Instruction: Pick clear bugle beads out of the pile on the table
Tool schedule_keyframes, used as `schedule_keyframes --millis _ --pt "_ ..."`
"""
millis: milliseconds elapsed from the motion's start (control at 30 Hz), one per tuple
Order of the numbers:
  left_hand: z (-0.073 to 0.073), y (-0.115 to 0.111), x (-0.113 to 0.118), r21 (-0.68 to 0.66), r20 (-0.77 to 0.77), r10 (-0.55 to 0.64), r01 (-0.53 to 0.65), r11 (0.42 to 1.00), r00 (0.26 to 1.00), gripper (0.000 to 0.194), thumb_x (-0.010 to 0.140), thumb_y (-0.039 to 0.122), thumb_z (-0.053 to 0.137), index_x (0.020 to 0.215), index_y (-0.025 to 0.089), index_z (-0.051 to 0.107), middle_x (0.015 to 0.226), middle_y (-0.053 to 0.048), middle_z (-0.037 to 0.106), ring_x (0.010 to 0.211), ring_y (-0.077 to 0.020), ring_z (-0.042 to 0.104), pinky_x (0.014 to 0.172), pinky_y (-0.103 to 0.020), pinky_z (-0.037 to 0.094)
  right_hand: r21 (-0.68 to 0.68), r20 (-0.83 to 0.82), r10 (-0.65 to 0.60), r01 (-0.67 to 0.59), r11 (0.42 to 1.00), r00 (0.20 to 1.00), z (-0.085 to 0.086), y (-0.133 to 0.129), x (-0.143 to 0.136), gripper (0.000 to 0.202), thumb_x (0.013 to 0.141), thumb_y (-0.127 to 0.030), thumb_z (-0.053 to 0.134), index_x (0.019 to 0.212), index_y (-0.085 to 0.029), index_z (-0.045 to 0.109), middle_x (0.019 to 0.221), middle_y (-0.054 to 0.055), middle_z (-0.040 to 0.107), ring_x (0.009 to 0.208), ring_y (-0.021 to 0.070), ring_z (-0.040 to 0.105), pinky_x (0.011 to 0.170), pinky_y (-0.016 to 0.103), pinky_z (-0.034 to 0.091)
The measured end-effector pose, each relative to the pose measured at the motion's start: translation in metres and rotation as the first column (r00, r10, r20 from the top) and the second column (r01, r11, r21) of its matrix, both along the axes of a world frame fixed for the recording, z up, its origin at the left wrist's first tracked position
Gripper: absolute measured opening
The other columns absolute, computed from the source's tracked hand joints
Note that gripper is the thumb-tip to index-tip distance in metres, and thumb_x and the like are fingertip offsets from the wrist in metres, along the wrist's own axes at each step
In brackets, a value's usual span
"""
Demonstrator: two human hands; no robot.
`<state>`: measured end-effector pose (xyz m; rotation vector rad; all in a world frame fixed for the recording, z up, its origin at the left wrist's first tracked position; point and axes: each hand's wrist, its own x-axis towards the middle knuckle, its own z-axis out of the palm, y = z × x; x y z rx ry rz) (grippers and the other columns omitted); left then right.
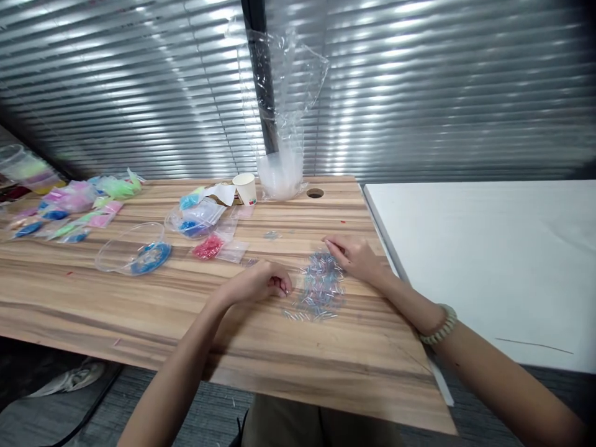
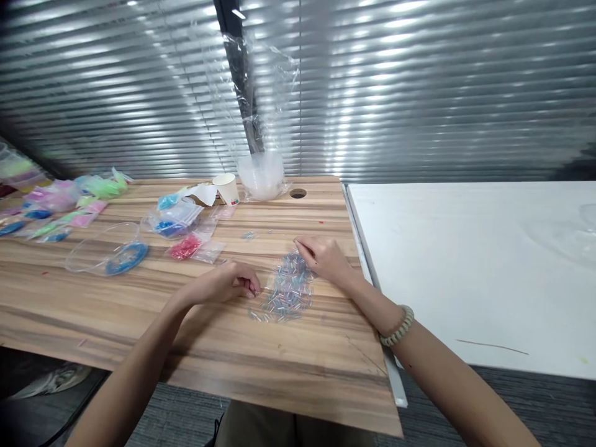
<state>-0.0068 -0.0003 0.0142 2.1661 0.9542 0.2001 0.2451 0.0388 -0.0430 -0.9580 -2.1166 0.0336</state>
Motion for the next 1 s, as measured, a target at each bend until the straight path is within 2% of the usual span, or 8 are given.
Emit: schedule_keyframes --millis 100,267,400,567,800,1000 --pt "0.002 0.001 -0.002 -0.058 0.004 0.02 -0.02 0.998 1.0 0.022 0.068 -0.004 0.057 0.082 0.01 0.067 0.077 -0.004 0.068 0.066 -0.0098 0.06 0.059 -0.016 0.044 -0.013 -0.002 -0.012 0.012 1.0 1.0 0.003 -0.001 0.0 0.029 0.094 -0.026 0.04 0.089 -0.015 0.067 0.079 0.006 0.069 0.065 0.0148 0.061 0.057 0.024 0.041" --pt "0.003 0.002 -0.001 -0.099 0.02 0.031 -0.029 0.995 0.999 0.019 0.065 0.011 0.073 0.084 0.011 0.067 0.072 -0.002 0.066 0.063 -0.0105 0.058 0.058 -0.017 0.043 -0.018 0.005 -0.024 0.024 1.0 1.0 0.003 -0.001 0.0 0.028 0.093 -0.025 0.041 0.088 -0.015 0.067 0.079 0.006 0.069 0.063 0.0146 0.06 0.057 0.024 0.04" --pt "0.001 0.002 0.001 -0.026 -0.011 0.07 -0.07 0.997 0.997 0.011 0.067 0.008 0.071 0.076 0.011 0.067 0.071 -0.002 0.066 0.061 -0.0095 0.056 0.057 -0.016 0.04 -0.022 0.006 -0.02 0.02 1.0 1.0 0.003 0.0 0.0 0.028 0.093 -0.024 0.041 0.087 -0.014 0.067 0.075 0.005 0.068 0.062 0.0148 0.06 0.056 0.024 0.039" --pt "-0.003 0.002 0.002 -0.013 0.002 0.061 -0.061 0.998 0.998 0.005 0.071 0.007 0.067 0.075 0.01 0.067 0.073 -0.004 0.067 0.063 -0.0103 0.058 0.057 -0.016 0.04 -0.027 0.027 -0.014 0.015 1.0 1.0 0.002 0.0 -0.001 0.028 0.093 -0.024 0.041 0.088 -0.015 0.067 0.077 0.005 0.069 0.062 0.0151 0.062 0.056 0.024 0.041" --pt "-0.007 0.001 0.001 0.069 -0.014 0.047 -0.046 0.997 0.999 0.017 0.07 -0.002 0.062 0.076 0.012 0.069 0.074 -0.002 0.067 0.064 -0.0096 0.056 0.06 -0.017 0.039 0.008 0.033 0.02 -0.02 1.0 0.999 0.001 -0.001 -0.002 0.027 0.093 -0.025 0.04 0.092 -0.017 0.066 0.084 0.006 0.07 0.066 0.0167 0.065 0.058 0.026 0.047" --pt "-0.011 -0.002 0.006 0.091 0.023 0.014 -0.016 0.996 1.0 0.015 0.072 -0.002 0.061 0.076 0.012 0.068 0.074 -0.002 0.066 0.064 -0.0093 0.055 0.06 -0.016 0.039 0.004 0.028 0.038 -0.038 0.999 0.999 -0.001 -0.001 -0.002 0.028 0.094 -0.026 0.04 0.09 -0.015 0.066 0.082 0.006 0.07 0.067 0.017 0.065 0.059 0.027 0.048"
